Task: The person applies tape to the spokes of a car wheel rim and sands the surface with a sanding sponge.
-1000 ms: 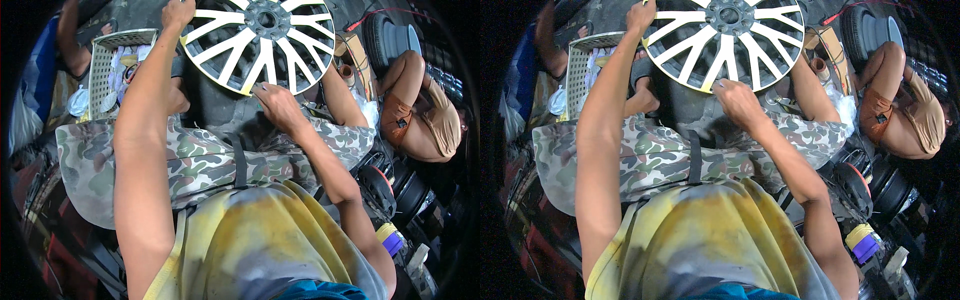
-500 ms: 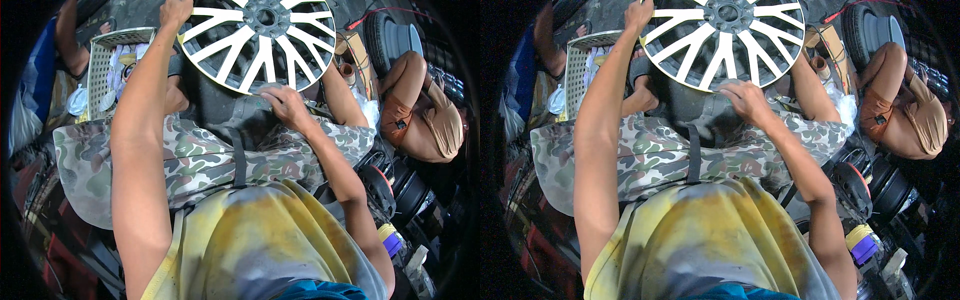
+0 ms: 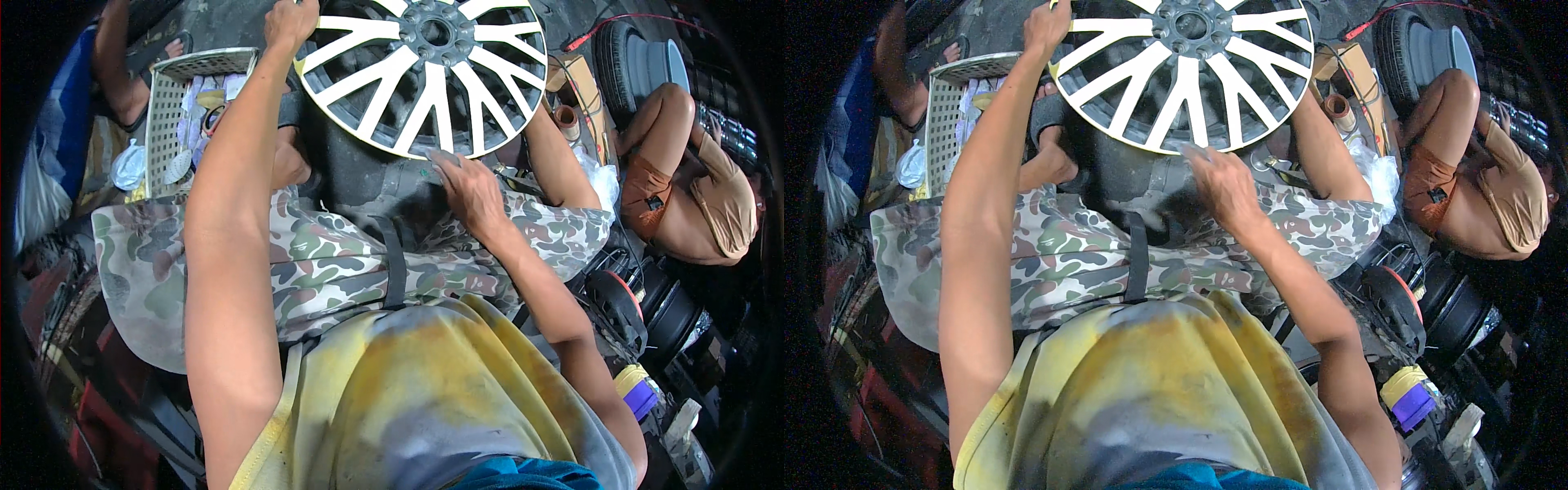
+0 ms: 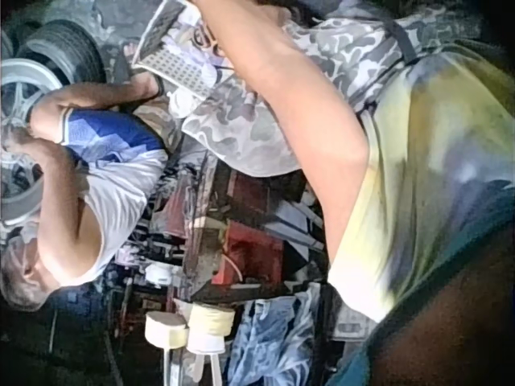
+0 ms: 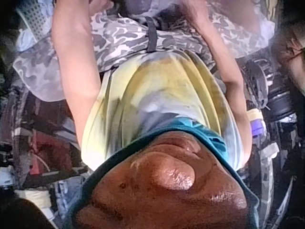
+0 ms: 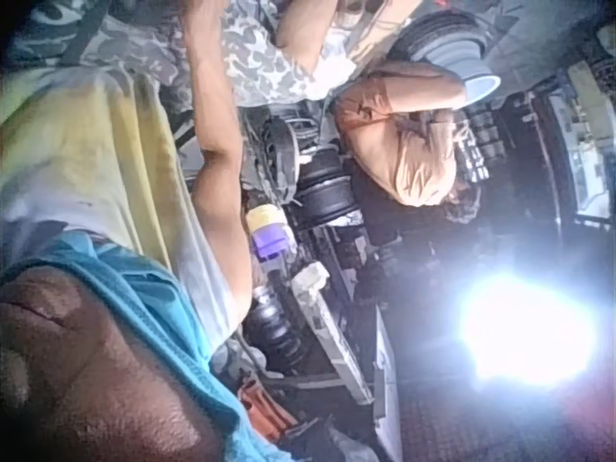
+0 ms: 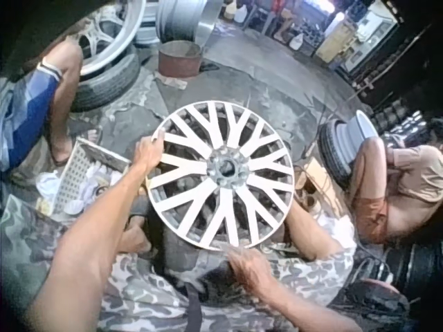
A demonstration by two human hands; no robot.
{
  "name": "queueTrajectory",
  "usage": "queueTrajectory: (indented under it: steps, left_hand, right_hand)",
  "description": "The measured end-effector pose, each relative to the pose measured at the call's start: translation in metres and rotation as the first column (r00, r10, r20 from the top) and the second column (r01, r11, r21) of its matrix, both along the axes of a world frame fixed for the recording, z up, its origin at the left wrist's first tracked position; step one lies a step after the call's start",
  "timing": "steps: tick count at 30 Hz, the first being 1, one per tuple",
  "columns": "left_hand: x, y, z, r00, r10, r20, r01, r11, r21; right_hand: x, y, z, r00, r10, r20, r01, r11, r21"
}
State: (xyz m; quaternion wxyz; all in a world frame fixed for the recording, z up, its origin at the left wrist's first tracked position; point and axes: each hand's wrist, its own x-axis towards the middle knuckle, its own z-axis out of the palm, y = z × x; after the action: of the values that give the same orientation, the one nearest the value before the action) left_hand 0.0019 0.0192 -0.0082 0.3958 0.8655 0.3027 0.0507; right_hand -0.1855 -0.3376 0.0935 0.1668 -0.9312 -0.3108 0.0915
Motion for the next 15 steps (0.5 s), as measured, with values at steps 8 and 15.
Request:
queueTrajectory:
  steps: [8,15]
  left_hand:
    - [0.003,0.001,-0.002,0.998,-0.053,-0.035,0.054,0.997,0.048]
    - [0.018,0.039,-0.009,0.942,-0.228,-0.245,0.245,0.969,0.042]
  right_hand:
    - [0.009,0.022,-0.001,0.996,-0.075,-0.043,0.072,0.995,-0.065]
    - [0.005,0.033,0.010,0.978,-0.156,-0.138,0.127,0.971,-0.200]
